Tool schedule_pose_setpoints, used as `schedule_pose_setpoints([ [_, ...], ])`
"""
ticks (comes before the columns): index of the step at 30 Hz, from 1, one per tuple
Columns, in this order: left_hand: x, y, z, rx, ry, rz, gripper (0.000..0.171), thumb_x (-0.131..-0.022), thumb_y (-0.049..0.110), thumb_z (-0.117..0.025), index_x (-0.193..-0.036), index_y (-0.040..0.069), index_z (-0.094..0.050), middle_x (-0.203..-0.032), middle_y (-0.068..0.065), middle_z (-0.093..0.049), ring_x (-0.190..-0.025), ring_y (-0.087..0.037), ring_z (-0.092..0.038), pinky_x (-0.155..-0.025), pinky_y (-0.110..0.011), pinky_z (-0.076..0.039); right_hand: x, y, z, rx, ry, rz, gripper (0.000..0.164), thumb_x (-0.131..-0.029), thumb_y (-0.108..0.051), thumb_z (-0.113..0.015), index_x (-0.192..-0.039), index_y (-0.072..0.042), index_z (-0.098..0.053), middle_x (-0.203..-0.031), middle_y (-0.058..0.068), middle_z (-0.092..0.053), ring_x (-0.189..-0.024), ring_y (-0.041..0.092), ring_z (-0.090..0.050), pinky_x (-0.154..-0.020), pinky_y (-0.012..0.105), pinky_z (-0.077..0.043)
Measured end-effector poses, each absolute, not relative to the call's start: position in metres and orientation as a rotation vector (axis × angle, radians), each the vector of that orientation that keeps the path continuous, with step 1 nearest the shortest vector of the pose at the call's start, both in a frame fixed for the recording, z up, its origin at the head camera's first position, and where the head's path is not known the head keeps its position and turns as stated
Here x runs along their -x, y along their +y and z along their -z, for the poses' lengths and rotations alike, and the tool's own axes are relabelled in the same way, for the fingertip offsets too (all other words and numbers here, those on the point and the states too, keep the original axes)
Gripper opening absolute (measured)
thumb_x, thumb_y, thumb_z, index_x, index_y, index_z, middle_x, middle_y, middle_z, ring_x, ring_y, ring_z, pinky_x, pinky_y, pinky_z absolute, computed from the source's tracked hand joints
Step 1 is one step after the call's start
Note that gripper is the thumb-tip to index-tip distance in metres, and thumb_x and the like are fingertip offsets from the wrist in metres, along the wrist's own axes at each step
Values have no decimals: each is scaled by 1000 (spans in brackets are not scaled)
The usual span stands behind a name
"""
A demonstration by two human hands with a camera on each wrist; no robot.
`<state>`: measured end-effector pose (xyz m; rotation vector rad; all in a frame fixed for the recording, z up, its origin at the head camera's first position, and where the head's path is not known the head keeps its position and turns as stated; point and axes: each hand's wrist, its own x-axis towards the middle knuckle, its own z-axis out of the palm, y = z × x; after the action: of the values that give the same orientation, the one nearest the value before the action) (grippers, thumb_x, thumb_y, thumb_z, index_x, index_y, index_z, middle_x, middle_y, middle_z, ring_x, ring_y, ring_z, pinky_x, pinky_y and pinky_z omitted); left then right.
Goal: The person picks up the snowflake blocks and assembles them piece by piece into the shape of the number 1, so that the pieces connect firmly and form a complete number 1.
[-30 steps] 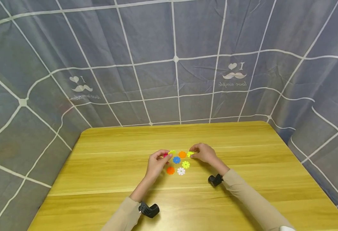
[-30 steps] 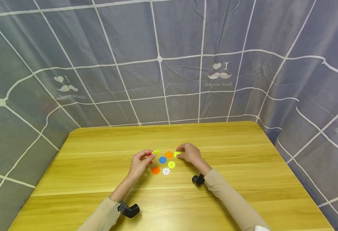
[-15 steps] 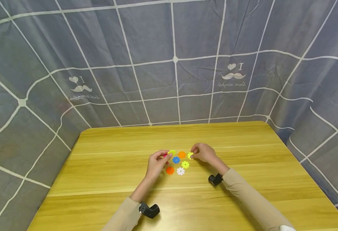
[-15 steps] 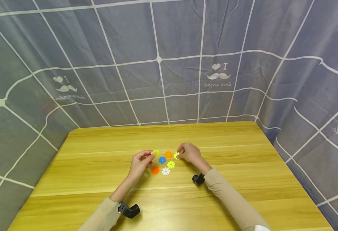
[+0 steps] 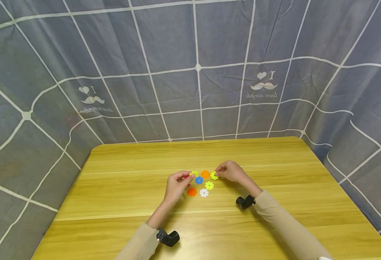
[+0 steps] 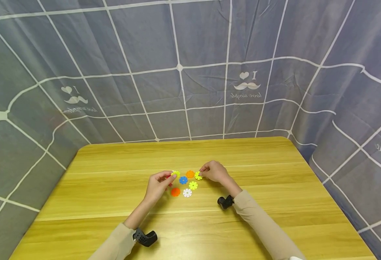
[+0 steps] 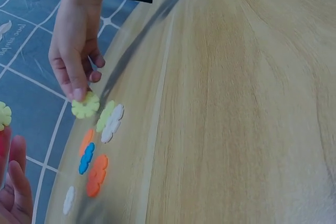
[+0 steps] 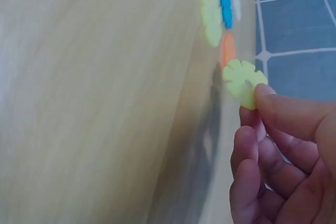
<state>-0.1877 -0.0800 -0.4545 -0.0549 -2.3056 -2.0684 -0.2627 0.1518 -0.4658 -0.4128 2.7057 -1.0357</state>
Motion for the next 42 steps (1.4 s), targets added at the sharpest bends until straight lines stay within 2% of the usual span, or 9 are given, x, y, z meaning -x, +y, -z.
schedule_pose_setpoints([
  [4, 178, -79, 436, 66, -2330, 2058, 20, -86, 6, -70, -100, -8, -71, -102, -25, -69, -58, -9, -61, -63, -41, -57, 256, 148, 459, 388, 2687, 1070, 16, -91, -17, -65, -96, -3, -71, -80, 5, -68, -63, 13, -56, -58, 24, -44],
  [9, 177, -78, 435, 82, -2333, 2039, 19, -86, 5, -69, -100, -8, -71, -99, -26, -70, -56, -2, -58, -58, -30, -55, 249, 142, 450, 354, 2702, 1147, 21, -91, -22, -63, -100, -4, -69, -85, 6, -68, -69, 13, -55, -60, 24, -43],
  [15, 180, -76, 440, 83, -2318, 2053, 19, -86, 4, -69, -100, -8, -71, -96, -28, -70, -55, -1, -57, -55, -18, -49, 240, 132, 440, 307, 2694, 1303, 23, -91, -22, -65, -103, -3, -70, -84, 14, -70, -58, 11, -45, -52, 22, -34],
  [20, 191, -75, 459, 77, -2284, 2065, 19, -86, 7, -70, -100, -6, -72, -90, -29, -69, -55, -6, -58, -51, -15, -43, 235, 126, 433, 287, 2687, 1409, 21, -90, -21, -66, -102, -4, -70, -87, 15, -71, -58, 12, -48, -52, 21, -36],
  [24, 196, -74, 468, 68, -2262, 2043, 18, -86, 11, -72, -99, -1, -73, -88, -23, -70, -58, -19, -63, -52, -16, -45, 232, 123, 428, 303, 2672, 1495, 20, -89, -19, -67, -101, -3, -70, -85, 16, -72, -62, 20, -57, -53, 23, -42],
  [28, 198, -73, 470, 79, -2252, 2016, 18, -85, 15, -73, -98, 2, -75, -90, -17, -71, -66, -35, -65, -53, -18, -48, 231, 121, 426, 338, 2618, 1571, 20, -90, -15, -66, -101, 0, -70, -81, 14, -73, -60, 23, -57, -52, 23, -43],
  [32, 197, -73, 469, 86, -2241, 2008, 18, -85, 15, -74, -98, 3, -75, -96, -15, -71, -70, -39, -67, -56, -23, -52, 229, 120, 425, 341, 2573, 1617, 19, -90, -15, -66, -101, 1, -69, -80, 13, -73, -56, 19, -53, -52, 23, -44],
  [35, 197, -72, 470, 83, -2229, 2004, 18, -85, 15, -74, -97, 3, -75, -97, -15, -71, -68, -34, -67, -58, -29, -56, 228, 118, 424, 328, 2552, 1633, 19, -89, -16, -66, -100, 0, -70, -79, 14, -73, -56, 18, -52, -52, 22, -44],
  [42, 190, -68, 456, 131, -2206, 1965, 17, -86, 6, -71, -98, -5, -73, -95, -23, -70, -59, -6, -62, -57, -32, -57, 229, 115, 422, 321, 2510, 1662, 20, -90, -16, -66, -101, 1, -69, -77, 14, -73, -52, 10, -48, -53, 23, -44],
])
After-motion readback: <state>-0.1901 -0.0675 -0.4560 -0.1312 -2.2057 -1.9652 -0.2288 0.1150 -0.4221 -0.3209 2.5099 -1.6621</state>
